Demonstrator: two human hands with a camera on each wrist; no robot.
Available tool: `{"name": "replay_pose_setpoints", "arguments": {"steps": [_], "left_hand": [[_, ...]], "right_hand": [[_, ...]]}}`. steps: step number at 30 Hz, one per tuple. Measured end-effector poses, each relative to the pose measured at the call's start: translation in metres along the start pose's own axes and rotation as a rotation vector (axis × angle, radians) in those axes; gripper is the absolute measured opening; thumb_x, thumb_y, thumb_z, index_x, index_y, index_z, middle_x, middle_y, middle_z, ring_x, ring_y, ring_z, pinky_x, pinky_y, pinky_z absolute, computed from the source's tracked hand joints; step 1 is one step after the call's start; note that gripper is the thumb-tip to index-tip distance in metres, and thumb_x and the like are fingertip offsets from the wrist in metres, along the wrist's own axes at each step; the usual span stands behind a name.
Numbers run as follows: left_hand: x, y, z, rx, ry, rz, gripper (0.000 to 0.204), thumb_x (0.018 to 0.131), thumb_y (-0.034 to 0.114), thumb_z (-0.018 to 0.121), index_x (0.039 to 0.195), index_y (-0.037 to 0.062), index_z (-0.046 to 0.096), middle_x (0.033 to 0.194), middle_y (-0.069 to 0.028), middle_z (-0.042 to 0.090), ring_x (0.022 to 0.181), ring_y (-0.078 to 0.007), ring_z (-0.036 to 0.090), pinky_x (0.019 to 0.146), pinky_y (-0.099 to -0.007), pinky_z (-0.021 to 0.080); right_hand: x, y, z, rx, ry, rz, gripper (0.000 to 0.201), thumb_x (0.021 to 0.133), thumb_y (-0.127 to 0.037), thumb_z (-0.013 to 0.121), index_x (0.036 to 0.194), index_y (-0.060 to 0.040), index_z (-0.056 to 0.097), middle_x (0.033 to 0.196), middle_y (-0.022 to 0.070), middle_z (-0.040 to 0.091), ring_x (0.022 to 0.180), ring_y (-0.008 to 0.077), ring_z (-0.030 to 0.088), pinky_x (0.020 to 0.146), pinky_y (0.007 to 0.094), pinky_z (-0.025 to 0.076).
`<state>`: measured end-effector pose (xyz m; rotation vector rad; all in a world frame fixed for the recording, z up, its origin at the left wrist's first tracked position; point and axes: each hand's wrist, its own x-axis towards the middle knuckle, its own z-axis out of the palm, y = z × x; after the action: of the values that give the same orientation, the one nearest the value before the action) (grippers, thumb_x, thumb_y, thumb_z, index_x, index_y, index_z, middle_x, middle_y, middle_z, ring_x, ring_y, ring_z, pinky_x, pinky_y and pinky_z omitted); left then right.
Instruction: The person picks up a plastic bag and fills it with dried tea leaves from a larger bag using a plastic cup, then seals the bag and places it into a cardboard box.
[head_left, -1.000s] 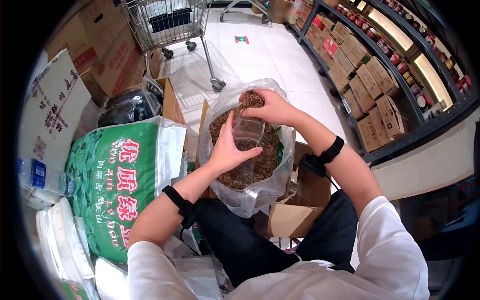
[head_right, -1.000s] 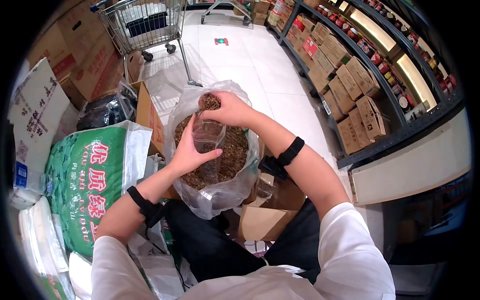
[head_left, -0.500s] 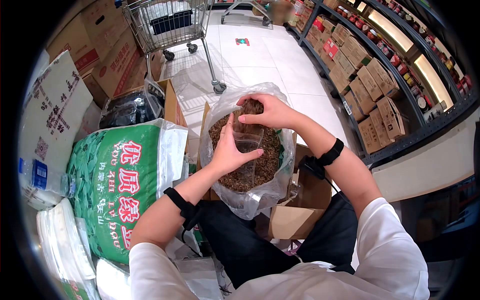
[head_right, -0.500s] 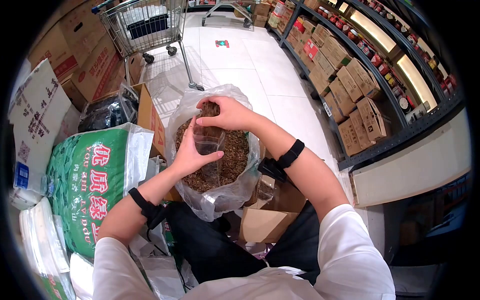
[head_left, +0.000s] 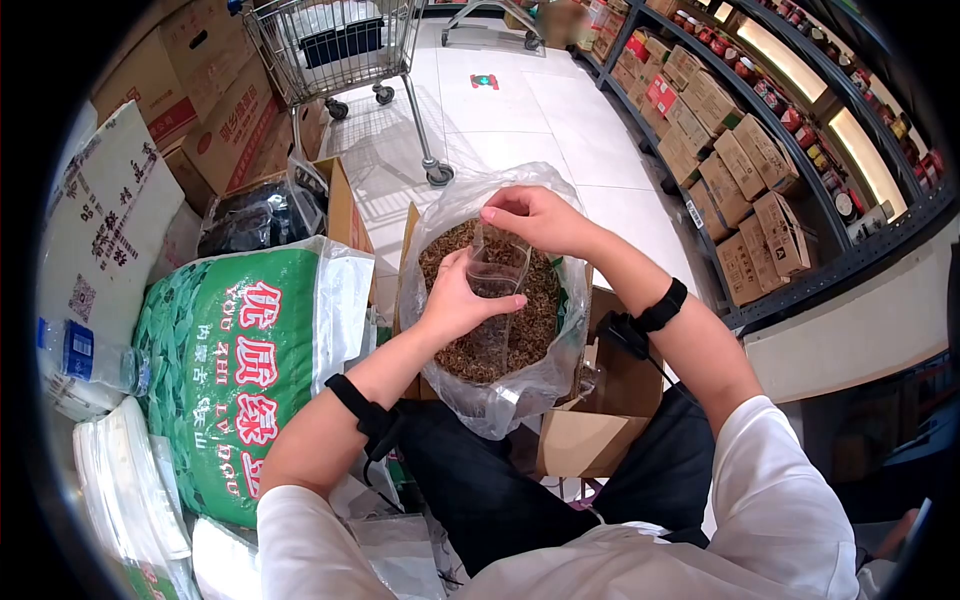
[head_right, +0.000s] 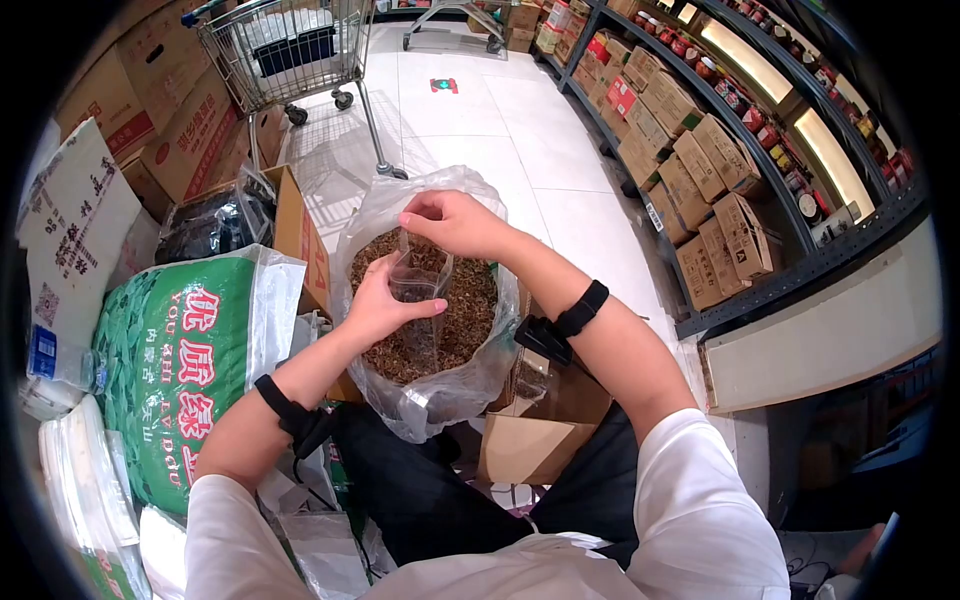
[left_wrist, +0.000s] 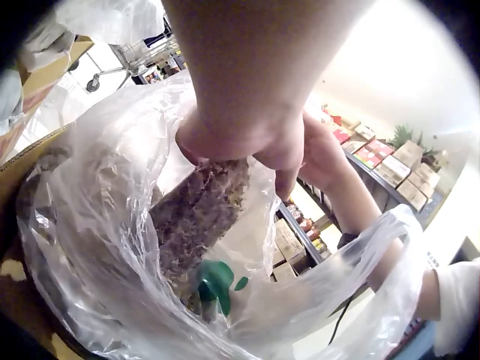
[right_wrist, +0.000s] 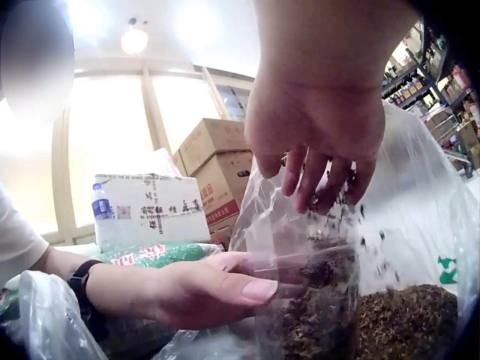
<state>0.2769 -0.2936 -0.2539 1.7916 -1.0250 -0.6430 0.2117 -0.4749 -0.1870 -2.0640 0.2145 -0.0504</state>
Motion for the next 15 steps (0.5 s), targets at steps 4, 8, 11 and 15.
{"name": "replay_pose_setpoints", "arguments": {"steps": [4, 8, 11, 15], "left_hand": [[0.010, -0.026, 0.011, 0.070, 0.044, -0.025, 0.106, 0.061, 0.036, 0.089, 0.140, -0.0081, 0.034, 0.139, -0.0221, 0.037, 0.125, -0.0288, 0.048, 0.107, -0.0380, 0.038], [0.010, -0.024, 0.009, -0.284, -0.043, -0.173, 0.103, 0.061, 0.024, 0.090, 0.142, -0.0031, 0.033, 0.137, -0.0168, 0.042, 0.126, -0.0246, 0.047, 0.107, -0.0362, 0.037], [0.004, -0.010, 0.004, -0.460, -0.128, -0.217, 0.107, 0.062, 0.022, 0.090, 0.145, -0.0014, 0.027, 0.136, -0.0144, 0.046, 0.127, -0.0237, 0.045, 0.107, -0.0354, 0.036], [-0.001, -0.001, -0.002, -0.379, -0.258, -0.185, 0.114, 0.062, 0.029, 0.091, 0.147, 0.0001, 0.021, 0.140, -0.0141, 0.044, 0.130, -0.0246, 0.042, 0.107, -0.0361, 0.036]], "right_hand": [[0.001, 0.003, 0.002, -0.034, 0.008, -0.005, 0.031, 0.096, -0.025, 0.060, 0.113, 0.0004, 0.063, 0.100, 0.0065, 0.067, 0.095, 0.0124, 0.062, 0.086, 0.0286, 0.049], [-0.001, 0.007, 0.002, -0.061, 0.106, -0.017, 0.030, 0.096, -0.023, 0.060, 0.114, 0.0004, 0.062, 0.103, 0.0074, 0.068, 0.097, 0.0130, 0.062, 0.087, 0.0294, 0.049], [-0.005, 0.014, 0.004, -0.168, 0.138, -0.006, 0.029, 0.092, -0.020, 0.063, 0.114, -0.0006, 0.063, 0.103, 0.0095, 0.068, 0.097, 0.0149, 0.063, 0.087, 0.0303, 0.050], [-0.007, 0.021, 0.000, -0.494, 0.045, 0.112, 0.027, 0.087, -0.013, 0.066, 0.111, -0.0016, 0.064, 0.092, 0.0114, 0.070, 0.087, 0.0171, 0.067, 0.078, 0.0305, 0.053]]}}
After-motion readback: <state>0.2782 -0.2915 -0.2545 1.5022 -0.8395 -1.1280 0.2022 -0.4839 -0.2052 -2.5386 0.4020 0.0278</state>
